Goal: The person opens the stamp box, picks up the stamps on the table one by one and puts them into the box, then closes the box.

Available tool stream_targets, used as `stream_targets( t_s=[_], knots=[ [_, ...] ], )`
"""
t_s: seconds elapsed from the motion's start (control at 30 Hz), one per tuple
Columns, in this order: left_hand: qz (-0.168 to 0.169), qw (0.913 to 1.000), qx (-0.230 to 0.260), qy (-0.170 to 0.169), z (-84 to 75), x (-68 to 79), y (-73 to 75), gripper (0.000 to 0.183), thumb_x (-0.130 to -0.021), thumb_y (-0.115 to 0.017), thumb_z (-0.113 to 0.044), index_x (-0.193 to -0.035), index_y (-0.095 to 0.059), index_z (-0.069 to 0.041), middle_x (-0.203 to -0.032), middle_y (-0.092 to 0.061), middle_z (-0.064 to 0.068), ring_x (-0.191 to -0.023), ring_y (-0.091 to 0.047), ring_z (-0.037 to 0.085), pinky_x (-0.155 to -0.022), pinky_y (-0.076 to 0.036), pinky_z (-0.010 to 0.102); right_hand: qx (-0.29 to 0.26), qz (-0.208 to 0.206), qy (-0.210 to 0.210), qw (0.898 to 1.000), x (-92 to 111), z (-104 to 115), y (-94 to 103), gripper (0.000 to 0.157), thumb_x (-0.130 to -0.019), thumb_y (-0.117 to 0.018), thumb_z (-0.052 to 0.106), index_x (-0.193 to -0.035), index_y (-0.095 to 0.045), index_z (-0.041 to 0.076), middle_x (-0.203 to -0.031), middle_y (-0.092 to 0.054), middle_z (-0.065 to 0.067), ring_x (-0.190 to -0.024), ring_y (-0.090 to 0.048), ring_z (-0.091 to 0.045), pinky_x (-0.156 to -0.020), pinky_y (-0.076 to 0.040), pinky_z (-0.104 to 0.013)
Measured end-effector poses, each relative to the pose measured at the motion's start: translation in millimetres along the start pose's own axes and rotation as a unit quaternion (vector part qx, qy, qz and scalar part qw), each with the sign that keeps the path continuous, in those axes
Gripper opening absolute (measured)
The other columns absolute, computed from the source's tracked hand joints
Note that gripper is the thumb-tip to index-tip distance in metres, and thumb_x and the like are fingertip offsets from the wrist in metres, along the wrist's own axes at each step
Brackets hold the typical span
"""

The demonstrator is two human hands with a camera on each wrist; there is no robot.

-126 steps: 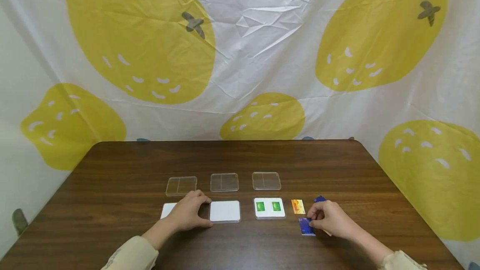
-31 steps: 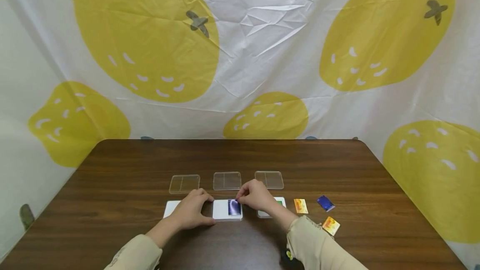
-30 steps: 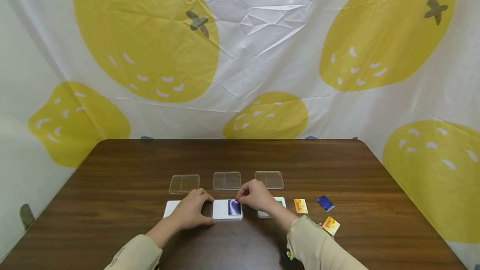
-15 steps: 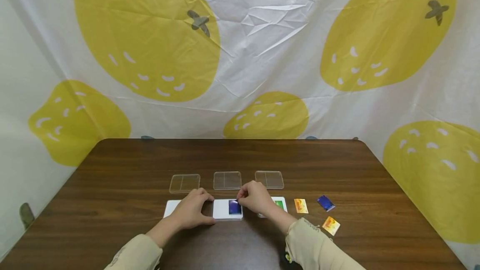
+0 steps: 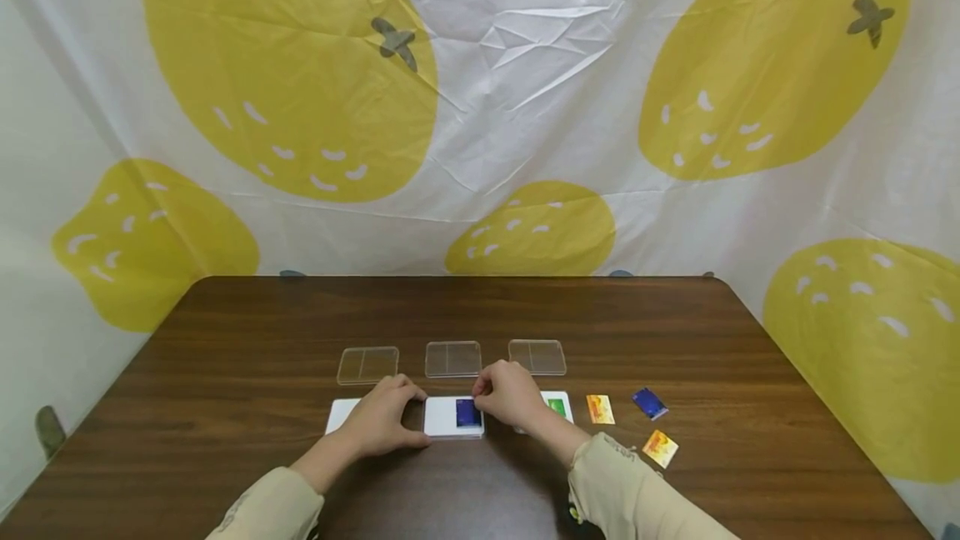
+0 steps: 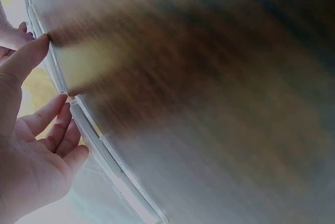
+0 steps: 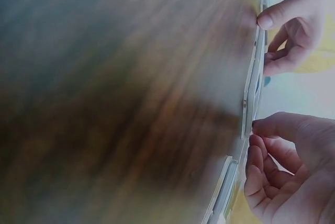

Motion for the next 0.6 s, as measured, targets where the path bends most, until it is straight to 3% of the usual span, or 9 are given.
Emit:
stream_targets(
  t_s=[0.27, 0.43, 0.6],
  knots=[
    [0.002, 1.0, 0.002, 0.002, -0.2, 0.2, -0.5, 0.051, -0.06, -0.081, -0.034, -0.099, -0.064, -0.005, -0.093, -0.055, 0.001, -0.09, -0.05, 0.019, -0.076, -0.045, 0.038, -0.016, 0.0, -0.006, 1.0, 1.6, -3.7, 7.0, 0.005, -0.07, -0.066, 0.01, -0.066, -0.069, 0.011, -0.061, -0.064, 0.005, -0.055, -0.049, -0.005, -0.053, -0.039, -0.02],
    [0.001, 1.0, 0.001, 0.004, -0.3, -0.1, -0.6, 0.051, -0.061, -0.081, -0.034, -0.099, -0.063, -0.005, -0.093, -0.055, 0.002, -0.091, -0.05, 0.019, -0.078, -0.045, 0.039, -0.053, 0.001, -0.017, 0.998, 6.8, -13.1, 30.2, 0.006, -0.076, -0.066, 0.011, -0.074, -0.07, 0.008, -0.065, -0.064, 0.004, -0.058, -0.049, -0.004, -0.054, -0.04, -0.02],
    [0.0, 1.0, -0.003, 0.004, -0.2, 0.1, -0.2, 0.051, -0.06, -0.081, -0.034, -0.099, -0.064, -0.005, -0.094, -0.055, 0.002, -0.091, -0.05, 0.02, -0.078, -0.045, 0.039, -0.062, 0.001, -0.023, 0.998, 18.1, -36.1, 59.4, 0.008, -0.077, -0.064, 0.008, -0.081, -0.07, 0.004, -0.068, -0.063, 0.002, -0.061, -0.051, -0.004, -0.056, -0.042, -0.019]
  ],
)
Point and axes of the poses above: each hand's wrist, its own x-axis away from the middle knuckle, its own y-axis out of the back of the hand, z = x × y, the point moved 7 cm from there along -x, towards the middle knuckle
